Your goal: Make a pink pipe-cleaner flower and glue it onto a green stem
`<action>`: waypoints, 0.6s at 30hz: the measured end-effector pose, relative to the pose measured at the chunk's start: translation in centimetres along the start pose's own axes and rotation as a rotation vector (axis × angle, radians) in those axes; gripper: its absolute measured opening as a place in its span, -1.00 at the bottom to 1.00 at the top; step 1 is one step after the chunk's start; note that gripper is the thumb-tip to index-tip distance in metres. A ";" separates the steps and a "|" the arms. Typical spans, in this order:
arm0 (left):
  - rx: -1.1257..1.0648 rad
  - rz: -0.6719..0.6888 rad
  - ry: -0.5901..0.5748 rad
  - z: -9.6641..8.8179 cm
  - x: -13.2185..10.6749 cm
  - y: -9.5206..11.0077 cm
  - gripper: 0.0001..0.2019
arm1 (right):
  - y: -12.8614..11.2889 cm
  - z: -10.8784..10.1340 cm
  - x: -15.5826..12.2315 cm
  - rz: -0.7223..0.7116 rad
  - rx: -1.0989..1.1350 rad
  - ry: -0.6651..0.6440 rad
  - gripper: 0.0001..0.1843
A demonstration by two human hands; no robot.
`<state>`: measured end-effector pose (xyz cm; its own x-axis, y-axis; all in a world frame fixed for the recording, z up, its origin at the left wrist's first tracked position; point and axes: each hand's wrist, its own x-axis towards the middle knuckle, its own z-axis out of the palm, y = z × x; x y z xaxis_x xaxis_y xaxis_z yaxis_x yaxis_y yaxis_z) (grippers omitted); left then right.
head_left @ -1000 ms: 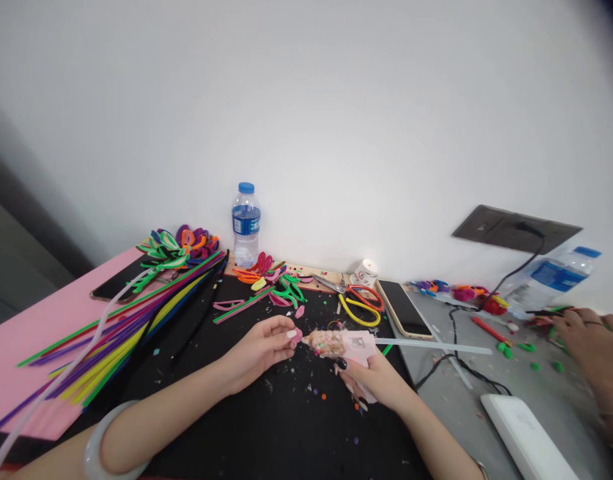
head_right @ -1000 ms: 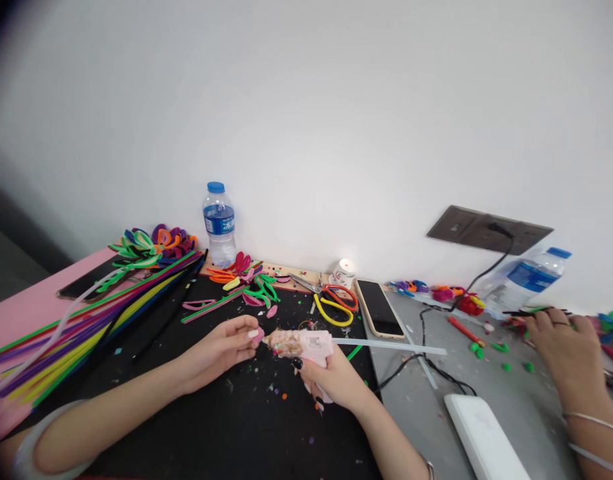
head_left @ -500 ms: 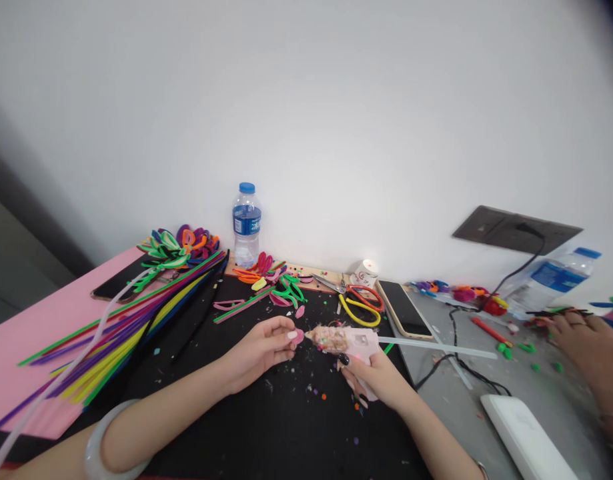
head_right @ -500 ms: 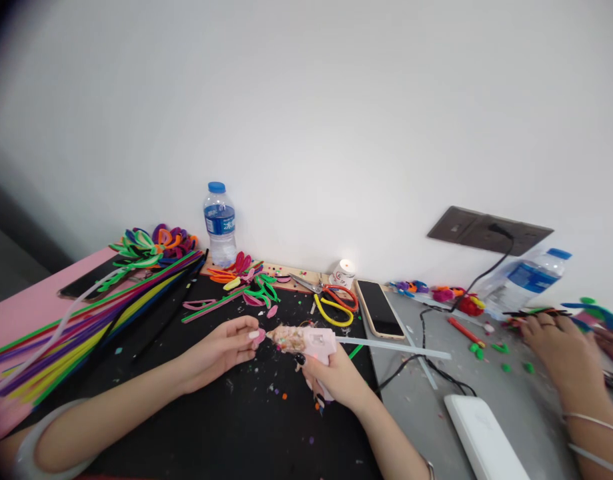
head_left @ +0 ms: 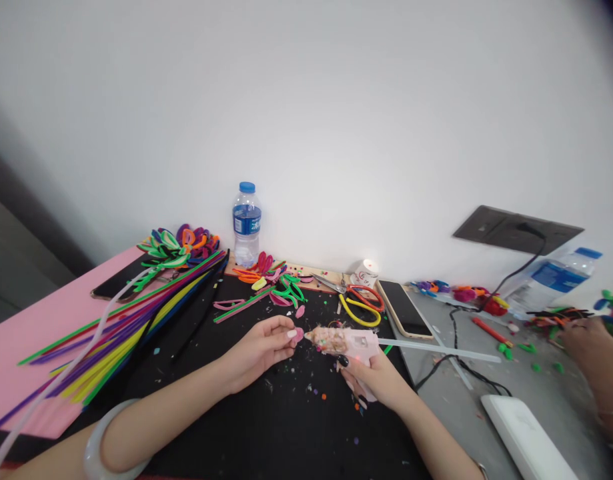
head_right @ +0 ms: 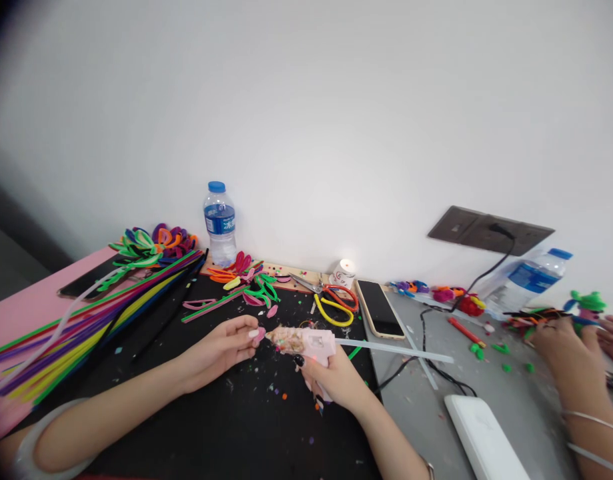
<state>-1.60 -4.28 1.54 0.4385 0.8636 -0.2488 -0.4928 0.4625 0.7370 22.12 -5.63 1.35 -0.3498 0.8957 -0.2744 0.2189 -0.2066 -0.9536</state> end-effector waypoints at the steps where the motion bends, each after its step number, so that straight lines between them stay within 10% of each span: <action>1: -0.004 0.002 -0.001 0.0 0.0 0.0 -0.85 | 0.0 0.0 0.0 0.003 -0.006 -0.006 -0.47; 18: -0.007 -0.011 0.009 0.0 0.0 0.0 -0.85 | -0.2 0.0 -0.1 0.019 -0.037 -0.004 -0.67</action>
<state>-1.61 -4.30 1.57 0.4374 0.8601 -0.2627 -0.4933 0.4737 0.7295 22.09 -5.71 1.53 -0.3490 0.8902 -0.2929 0.2594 -0.2086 -0.9430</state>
